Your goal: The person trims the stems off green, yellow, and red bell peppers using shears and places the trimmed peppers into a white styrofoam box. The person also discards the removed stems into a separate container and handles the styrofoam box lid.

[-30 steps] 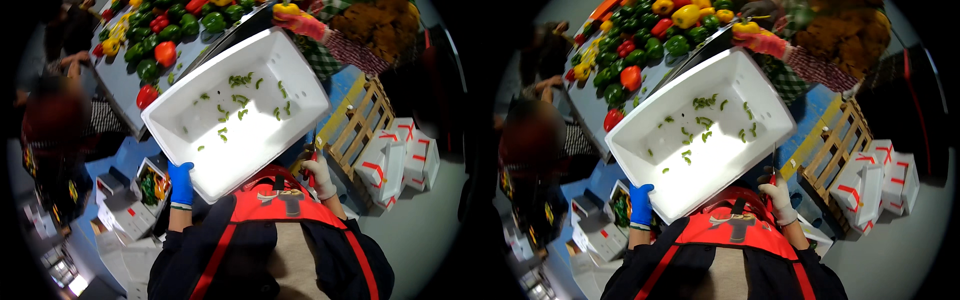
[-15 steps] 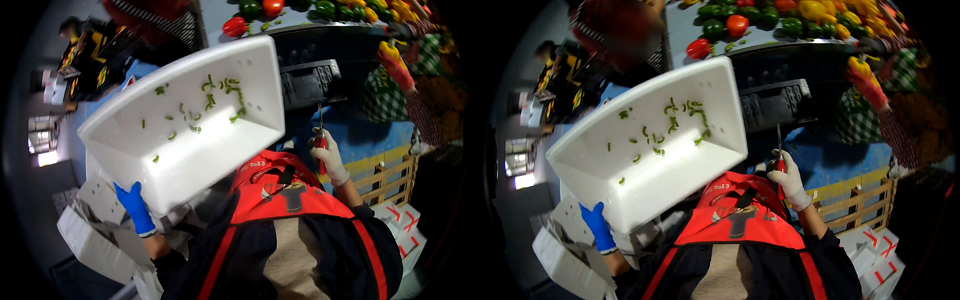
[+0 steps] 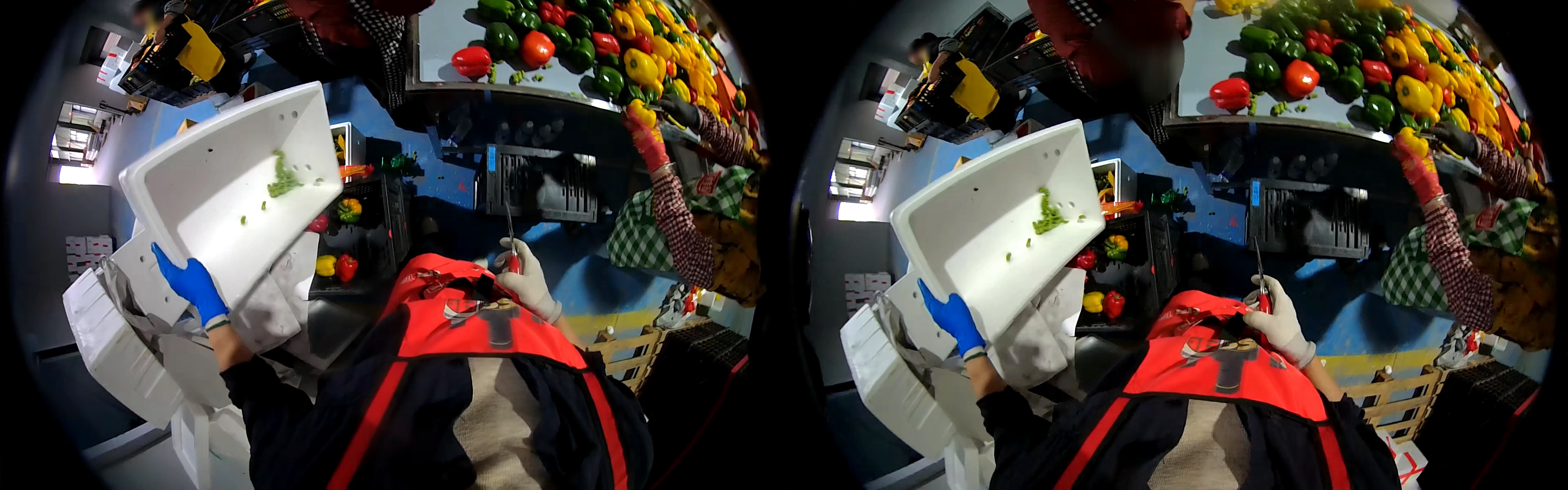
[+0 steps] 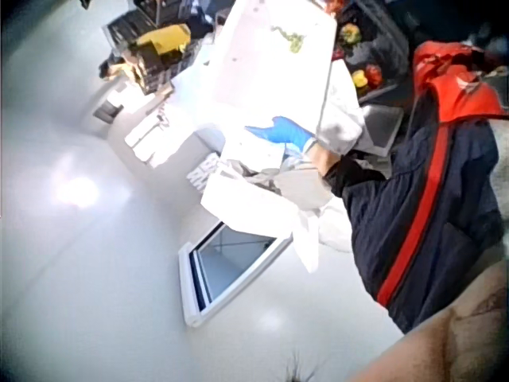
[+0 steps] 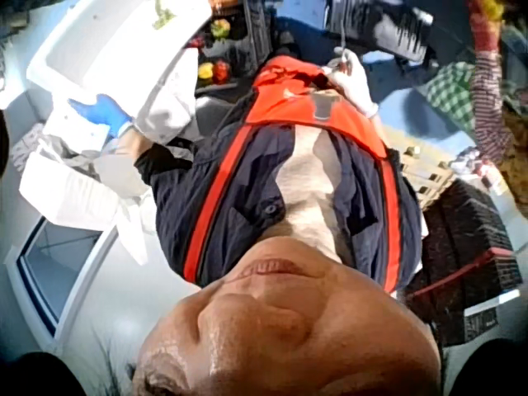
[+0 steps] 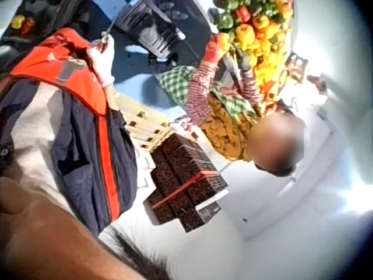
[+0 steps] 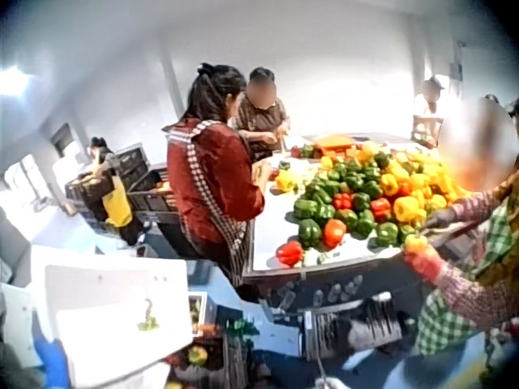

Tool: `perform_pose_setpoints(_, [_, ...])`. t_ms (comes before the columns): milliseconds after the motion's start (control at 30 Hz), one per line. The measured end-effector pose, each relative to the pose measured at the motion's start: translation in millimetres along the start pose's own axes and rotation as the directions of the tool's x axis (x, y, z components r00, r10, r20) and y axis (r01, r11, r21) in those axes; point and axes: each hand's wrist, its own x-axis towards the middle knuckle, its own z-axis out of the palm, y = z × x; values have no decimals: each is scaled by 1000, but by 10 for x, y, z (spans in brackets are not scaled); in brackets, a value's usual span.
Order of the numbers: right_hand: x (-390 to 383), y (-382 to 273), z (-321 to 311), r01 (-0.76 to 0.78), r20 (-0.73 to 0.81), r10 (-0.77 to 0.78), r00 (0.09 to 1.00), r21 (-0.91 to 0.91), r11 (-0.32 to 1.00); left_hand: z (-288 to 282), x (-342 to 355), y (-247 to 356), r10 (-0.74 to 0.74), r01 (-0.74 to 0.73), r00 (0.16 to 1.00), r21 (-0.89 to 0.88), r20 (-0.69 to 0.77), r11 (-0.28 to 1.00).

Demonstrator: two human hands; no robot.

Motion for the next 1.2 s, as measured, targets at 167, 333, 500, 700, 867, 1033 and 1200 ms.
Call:
perform_pose_setpoints(167, [326,-172,144,-19,-41,16,999,-72,997,472,376,134,140,-139,988,21,-60,990])
perform_pose_setpoints(333, [753,-540,470,-57,-50,48,998,-186,981,938,765,-48,178,-178,977,6,-120,984])
perform_pose_setpoints(500, [1130,-812,885,-7,-3,7,1000,-286,958,1346,990,-289,248,-240,966,103,-71,965])
perform_pose_setpoints(700, [1340,-965,1294,-51,27,65,998,-357,933,1633,1046,-548,340,-342,939,210,43,916])
perform_pose_setpoints(867, [1476,-1082,1554,-72,40,100,994,-448,891,1636,1267,-736,389,-384,920,299,45,874])
perform_pose_setpoints(1033, [1583,-1133,1704,-102,29,119,992,-349,932,1412,1121,-702,447,-422,893,236,-60,875])
perform_pose_setpoints(1200, [1690,-1247,1778,-156,41,192,981,-429,890,1588,1326,-788,325,-306,945,266,-30,914])
